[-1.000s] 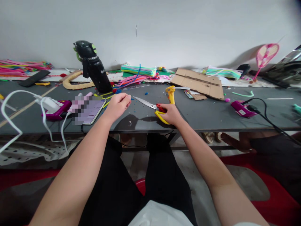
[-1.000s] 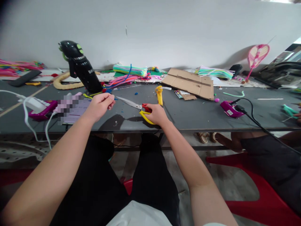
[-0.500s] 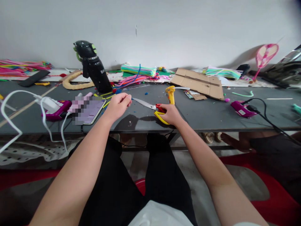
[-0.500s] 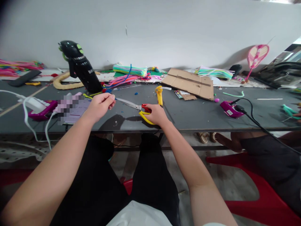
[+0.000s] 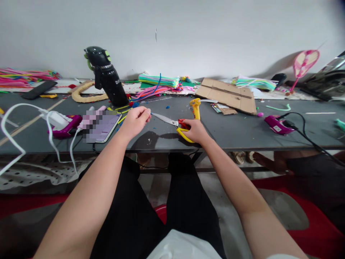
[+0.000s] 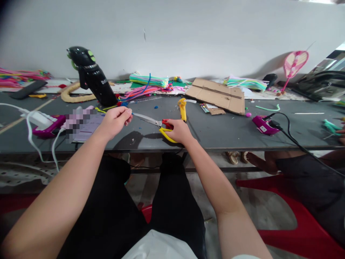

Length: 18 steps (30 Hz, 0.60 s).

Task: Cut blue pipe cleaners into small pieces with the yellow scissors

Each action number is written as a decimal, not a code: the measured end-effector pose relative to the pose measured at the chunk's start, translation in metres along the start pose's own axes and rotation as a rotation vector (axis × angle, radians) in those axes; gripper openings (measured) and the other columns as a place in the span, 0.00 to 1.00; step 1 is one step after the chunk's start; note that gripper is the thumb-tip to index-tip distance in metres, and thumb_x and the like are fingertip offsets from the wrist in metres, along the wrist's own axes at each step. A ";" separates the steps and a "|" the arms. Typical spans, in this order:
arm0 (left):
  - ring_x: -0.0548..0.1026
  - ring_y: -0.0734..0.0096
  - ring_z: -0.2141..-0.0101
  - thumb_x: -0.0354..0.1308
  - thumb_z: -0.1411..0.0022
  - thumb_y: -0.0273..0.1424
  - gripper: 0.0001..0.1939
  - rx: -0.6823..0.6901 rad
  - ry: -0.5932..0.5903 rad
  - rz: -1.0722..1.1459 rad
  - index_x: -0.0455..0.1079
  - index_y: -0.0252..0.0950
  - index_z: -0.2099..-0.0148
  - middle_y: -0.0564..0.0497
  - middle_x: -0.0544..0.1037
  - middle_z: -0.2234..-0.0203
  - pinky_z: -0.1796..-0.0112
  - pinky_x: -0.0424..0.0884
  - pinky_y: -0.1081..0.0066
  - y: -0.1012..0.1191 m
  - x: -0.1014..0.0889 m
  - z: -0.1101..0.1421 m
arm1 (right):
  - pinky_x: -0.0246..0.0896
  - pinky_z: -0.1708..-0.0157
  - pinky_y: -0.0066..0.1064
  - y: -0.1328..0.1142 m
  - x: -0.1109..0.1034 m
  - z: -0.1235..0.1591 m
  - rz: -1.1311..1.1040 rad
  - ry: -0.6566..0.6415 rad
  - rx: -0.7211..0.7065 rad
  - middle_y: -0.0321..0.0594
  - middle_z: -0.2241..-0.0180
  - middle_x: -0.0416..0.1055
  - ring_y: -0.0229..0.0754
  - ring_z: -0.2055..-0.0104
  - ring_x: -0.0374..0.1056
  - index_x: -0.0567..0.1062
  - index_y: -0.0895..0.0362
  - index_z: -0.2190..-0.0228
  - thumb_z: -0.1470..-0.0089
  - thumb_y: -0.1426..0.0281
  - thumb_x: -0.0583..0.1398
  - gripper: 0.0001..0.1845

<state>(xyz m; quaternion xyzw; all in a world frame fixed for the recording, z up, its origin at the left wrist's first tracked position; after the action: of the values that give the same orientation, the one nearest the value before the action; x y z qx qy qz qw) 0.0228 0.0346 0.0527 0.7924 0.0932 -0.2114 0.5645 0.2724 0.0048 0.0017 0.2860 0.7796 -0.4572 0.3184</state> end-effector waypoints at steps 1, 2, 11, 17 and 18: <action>0.65 0.74 0.77 0.54 0.37 0.41 0.16 0.002 0.000 0.003 0.66 0.36 0.71 0.52 0.69 0.78 0.73 0.61 0.72 0.000 0.000 0.000 | 0.43 0.74 0.29 0.000 0.000 0.000 0.002 0.000 0.000 0.32 0.79 0.59 0.34 0.75 0.50 0.59 0.55 0.80 0.53 0.62 0.61 0.16; 0.65 0.74 0.77 0.54 0.37 0.41 0.16 0.002 -0.002 0.005 0.66 0.36 0.71 0.52 0.68 0.78 0.73 0.61 0.72 -0.001 0.000 0.000 | 0.43 0.74 0.29 0.000 0.000 0.000 0.006 -0.001 0.002 0.32 0.79 0.59 0.34 0.75 0.50 0.59 0.55 0.80 0.53 0.63 0.61 0.16; 0.65 0.73 0.77 0.53 0.37 0.41 0.15 -0.006 0.000 0.026 0.66 0.36 0.72 0.51 0.69 0.79 0.74 0.62 0.72 -0.002 0.001 -0.002 | 0.44 0.73 0.30 0.003 0.001 -0.001 0.023 -0.009 0.011 0.32 0.79 0.59 0.34 0.75 0.50 0.59 0.55 0.80 0.55 0.66 0.60 0.13; 0.65 0.74 0.78 0.53 0.36 0.39 0.15 -0.005 -0.006 0.027 0.66 0.36 0.72 0.52 0.69 0.79 0.74 0.61 0.72 -0.001 0.002 -0.001 | 0.45 0.72 0.30 0.005 0.003 -0.001 0.015 0.012 -0.004 0.32 0.80 0.56 0.35 0.75 0.49 0.59 0.55 0.80 0.55 0.65 0.59 0.13; 0.65 0.75 0.78 0.53 0.36 0.39 0.15 -0.006 -0.008 0.030 0.66 0.36 0.72 0.52 0.69 0.79 0.74 0.61 0.72 -0.001 0.002 -0.001 | 0.45 0.72 0.30 0.006 0.003 -0.001 0.017 0.018 -0.004 0.32 0.80 0.56 0.35 0.75 0.49 0.59 0.55 0.80 0.55 0.65 0.59 0.13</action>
<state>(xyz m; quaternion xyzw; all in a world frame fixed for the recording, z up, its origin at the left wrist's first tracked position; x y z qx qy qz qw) 0.0246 0.0361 0.0510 0.7912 0.0797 -0.2057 0.5704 0.2748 0.0082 -0.0033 0.2962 0.7807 -0.4505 0.3158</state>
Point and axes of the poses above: each hand's wrist, its own z-axis away from the middle knuckle, its own x-axis out of the palm, y = z × x, the point moved 4 cm from there along -z, towards the middle knuckle
